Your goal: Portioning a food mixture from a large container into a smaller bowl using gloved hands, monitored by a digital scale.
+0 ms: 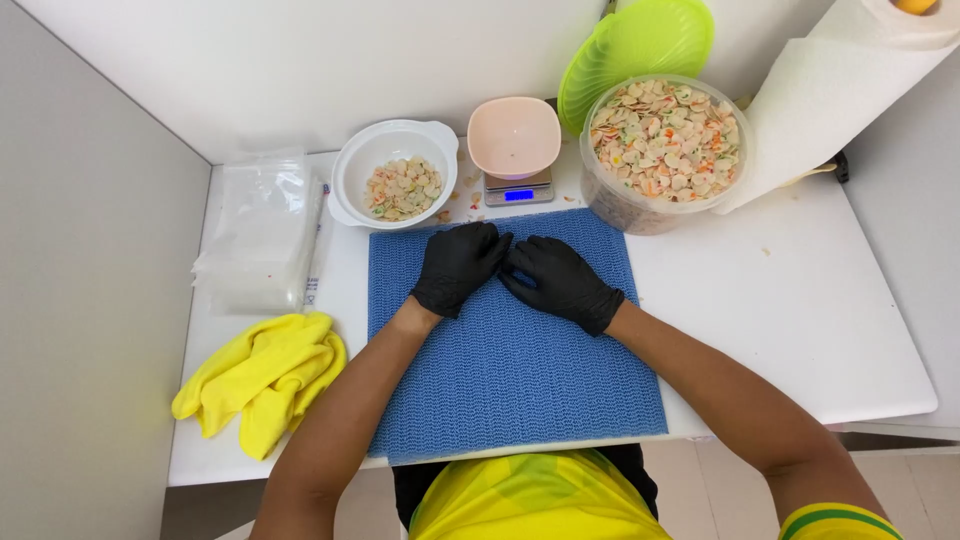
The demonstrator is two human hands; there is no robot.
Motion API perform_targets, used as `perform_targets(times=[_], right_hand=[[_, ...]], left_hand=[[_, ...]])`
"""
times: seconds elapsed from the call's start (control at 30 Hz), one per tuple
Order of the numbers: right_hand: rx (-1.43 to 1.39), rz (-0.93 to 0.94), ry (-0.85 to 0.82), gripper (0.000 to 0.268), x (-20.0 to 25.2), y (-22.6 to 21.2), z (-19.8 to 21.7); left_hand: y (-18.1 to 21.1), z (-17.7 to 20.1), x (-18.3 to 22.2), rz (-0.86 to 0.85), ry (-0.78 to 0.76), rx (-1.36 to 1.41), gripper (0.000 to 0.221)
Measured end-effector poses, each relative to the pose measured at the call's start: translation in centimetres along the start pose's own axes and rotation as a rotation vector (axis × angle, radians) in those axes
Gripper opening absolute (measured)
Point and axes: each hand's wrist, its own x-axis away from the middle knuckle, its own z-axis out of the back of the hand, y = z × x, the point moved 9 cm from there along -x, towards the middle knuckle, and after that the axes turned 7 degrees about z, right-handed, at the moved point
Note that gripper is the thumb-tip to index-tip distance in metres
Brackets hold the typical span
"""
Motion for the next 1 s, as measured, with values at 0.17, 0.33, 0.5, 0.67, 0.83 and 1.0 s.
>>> perform_targets(times=[0.17, 0.33, 0.5, 0.67, 0.83, 1.0], right_hand=[[0.004, -0.005, -0.014, 0.018, -0.1, 0.0, 0.2], [0.01, -0.007, -0.021, 0.018, 0.0, 0.1, -0.2], [-0.007, -0.026, -0.032, 0.018, 0.1, 0.3, -0.3], [-0.077, -0.081, -0.056, 0.011, -0.2, -0.2, 1.7], [-0.161, -0.318, 0.059, 0.016, -1.8, 3.4, 13.7], [0.259, -0.384, 0.246, 0.009, 0.8, 8.9, 23.9]], left_hand=[[0.5, 0.3, 0.1, 0.003, 0.001, 0.008, 0.044], [1.4, 1.3, 0.1, 0.013, -0.014, 0.085, 0.045], [0.7, 0.6, 0.0, 0.012, -0.009, 0.025, 0.044], [0.1, -0.1, 0.3, 0.019, -0.011, 0.009, 0.045], [1.4, 1.6, -0.2, 0.068, -0.007, 0.008, 0.044], [3.9, 3.5, 0.5, -0.126, 0.146, -0.003, 0.023]])
